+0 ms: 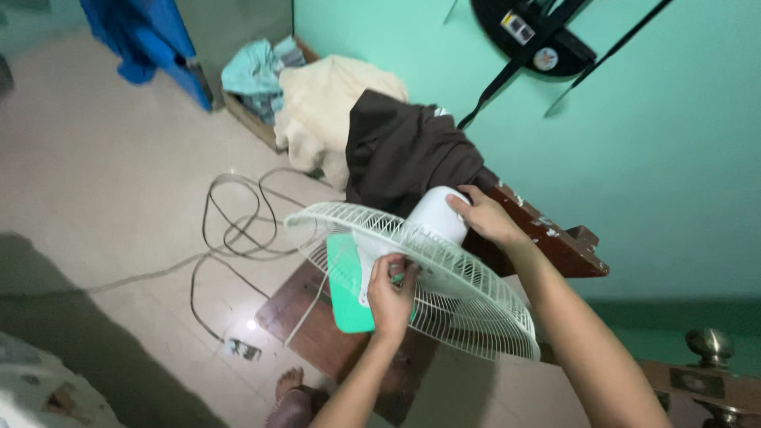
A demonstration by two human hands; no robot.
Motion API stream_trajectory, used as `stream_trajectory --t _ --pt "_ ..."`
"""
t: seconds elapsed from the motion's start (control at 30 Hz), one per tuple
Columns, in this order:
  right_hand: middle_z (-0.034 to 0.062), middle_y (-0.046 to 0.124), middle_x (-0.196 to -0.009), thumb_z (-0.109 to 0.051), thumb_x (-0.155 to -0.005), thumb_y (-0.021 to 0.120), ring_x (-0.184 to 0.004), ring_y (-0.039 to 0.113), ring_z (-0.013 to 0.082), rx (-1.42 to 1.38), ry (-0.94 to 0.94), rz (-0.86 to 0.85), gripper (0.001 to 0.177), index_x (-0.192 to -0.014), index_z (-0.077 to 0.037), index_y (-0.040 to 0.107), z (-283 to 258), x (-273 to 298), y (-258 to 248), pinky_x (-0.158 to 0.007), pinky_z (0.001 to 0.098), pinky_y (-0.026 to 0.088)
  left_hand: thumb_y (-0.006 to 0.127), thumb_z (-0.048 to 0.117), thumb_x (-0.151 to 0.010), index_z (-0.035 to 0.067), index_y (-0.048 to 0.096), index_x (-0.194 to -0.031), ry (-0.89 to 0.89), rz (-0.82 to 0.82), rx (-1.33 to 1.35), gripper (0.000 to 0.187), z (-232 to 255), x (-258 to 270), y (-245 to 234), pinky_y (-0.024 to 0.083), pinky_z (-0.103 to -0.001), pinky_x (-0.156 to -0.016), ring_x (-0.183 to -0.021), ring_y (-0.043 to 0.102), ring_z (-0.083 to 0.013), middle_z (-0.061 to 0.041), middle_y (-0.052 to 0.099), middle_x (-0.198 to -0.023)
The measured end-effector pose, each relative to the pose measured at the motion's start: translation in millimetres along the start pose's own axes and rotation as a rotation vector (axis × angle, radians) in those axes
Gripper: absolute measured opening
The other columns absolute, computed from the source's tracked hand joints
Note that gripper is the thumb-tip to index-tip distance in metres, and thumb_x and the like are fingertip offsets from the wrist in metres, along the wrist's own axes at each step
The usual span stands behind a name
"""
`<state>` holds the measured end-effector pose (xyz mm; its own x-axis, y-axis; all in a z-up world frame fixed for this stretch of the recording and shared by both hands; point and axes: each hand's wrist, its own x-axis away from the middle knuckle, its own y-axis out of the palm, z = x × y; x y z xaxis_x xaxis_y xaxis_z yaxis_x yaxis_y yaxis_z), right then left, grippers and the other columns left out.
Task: The person assembles a small table fan by attaching the green fan blades to the motor hub, securing them with a nut, and then fitting the front and rear wire cages. The person handles the fan blades, motor hub, nut, and wire cages by hand.
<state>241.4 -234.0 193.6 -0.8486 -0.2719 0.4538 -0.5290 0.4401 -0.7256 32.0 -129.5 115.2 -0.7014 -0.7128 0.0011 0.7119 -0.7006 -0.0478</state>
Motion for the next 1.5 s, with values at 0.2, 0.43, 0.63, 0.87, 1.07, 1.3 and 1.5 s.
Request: stream_trajectory --t 0.2,0.43,0.63,0.87,1.07,1.3,1.5 --pt "0.016 0.074 -0.111 -0.056 -0.09 0.066 -0.102 0.071 0.0245 -0.128 -0.111 -0.012 0.068 -0.127 0.002 0.061 -1.4 -9.3 20.8 -0.091 0.0364 0.054 0.089 0.02 -0.074 0.005 0.062 -0.114 0.014 0.0 -0.064 0.05 7.8 9.2 -5.3 0.055 -0.041 -0.084 -0.1 0.07 -0.0312 -0.013 0.068 -0.109" --pt "0.0147 0.07 -0.113 -0.047 -0.09 0.07 -0.1 0.068 0.0197 -0.32 -0.211 -0.045 0.064 -0.13 0.001 0.054 6.3 -16.3 30.5 -0.088 0.0317 0.055 0.091 0.031 -0.071 0.008 0.047 -0.136 0.005 0.045 -0.161 0.082 9.4 -0.8 -9.5 0.054 -0.044 -0.086 -0.112 0.065 -0.0361 -0.013 0.058 -0.126" --pt "0.0129 0.07 -0.113 -0.044 -0.091 0.069 -0.1 0.069 0.0186 -0.308 -0.181 -0.037 0.061 -0.13 0.0 0.054 5.2 -21.7 34.1 -0.087 0.0304 0.055 0.086 0.027 -0.079 0.011 0.044 -0.143 0.258 0.113 -0.149 0.078 -5.7 0.9 -1.3 0.054 -0.049 -0.087 -0.119 0.059 -0.0422 -0.018 0.051 -0.136" --pt "0.0142 0.073 -0.11 -0.045 -0.091 0.069 -0.098 0.07 0.0189 -0.207 -0.181 0.027 0.06 -0.126 0.002 0.056 3.3 -17.0 35.3 -0.086 0.0312 0.055 0.079 0.036 -0.088 0.017 0.048 -0.146 0.233 0.106 -0.283 0.068 -19.8 21.7 14.4 0.059 -0.045 -0.078 -0.116 0.067 -0.0392 -0.016 0.044 -0.158" --pt "0.0166 0.073 -0.109 -0.047 -0.09 0.069 -0.097 0.071 0.0218 -0.207 -0.214 0.056 0.061 -0.123 0.003 0.058 0.1 -17.6 33.5 -0.085 0.0327 0.056 0.088 0.047 -0.071 0.019 0.052 -0.146 0.184 0.033 -0.311 0.088 -17.2 22.2 11.1 0.06 -0.042 -0.076 -0.106 0.07 -0.0361 -0.015 0.04 -0.162" --pt "0.0209 0.074 -0.108 -0.049 -0.09 0.067 -0.095 0.074 0.0255 -0.147 -0.167 0.11 0.062 -0.121 0.004 0.058 1.1 -16.9 37.2 -0.083 0.0345 0.057 0.093 0.042 -0.065 0.014 0.063 -0.137 0.19 0.157 -0.311 0.082 -15.2 22.8 16.2 0.061 -0.039 -0.075 -0.099 0.075 -0.032 -0.015 0.05 -0.155" --pt "0.0159 0.072 -0.105 -0.052 -0.092 0.067 -0.092 0.071 0.0209 -0.243 -0.185 0.053 0.065 -0.124 0.002 0.056 7.7 -7.8 31.4 -0.08 0.0333 0.057 0.095 0.032 -0.066 0.01 0.062 -0.138 0.17 0.175 -0.199 0.082 -21.9 23.4 24.2 0.059 -0.04 -0.088 -0.114 0.07 -0.031 -0.013 0.05 -0.156"
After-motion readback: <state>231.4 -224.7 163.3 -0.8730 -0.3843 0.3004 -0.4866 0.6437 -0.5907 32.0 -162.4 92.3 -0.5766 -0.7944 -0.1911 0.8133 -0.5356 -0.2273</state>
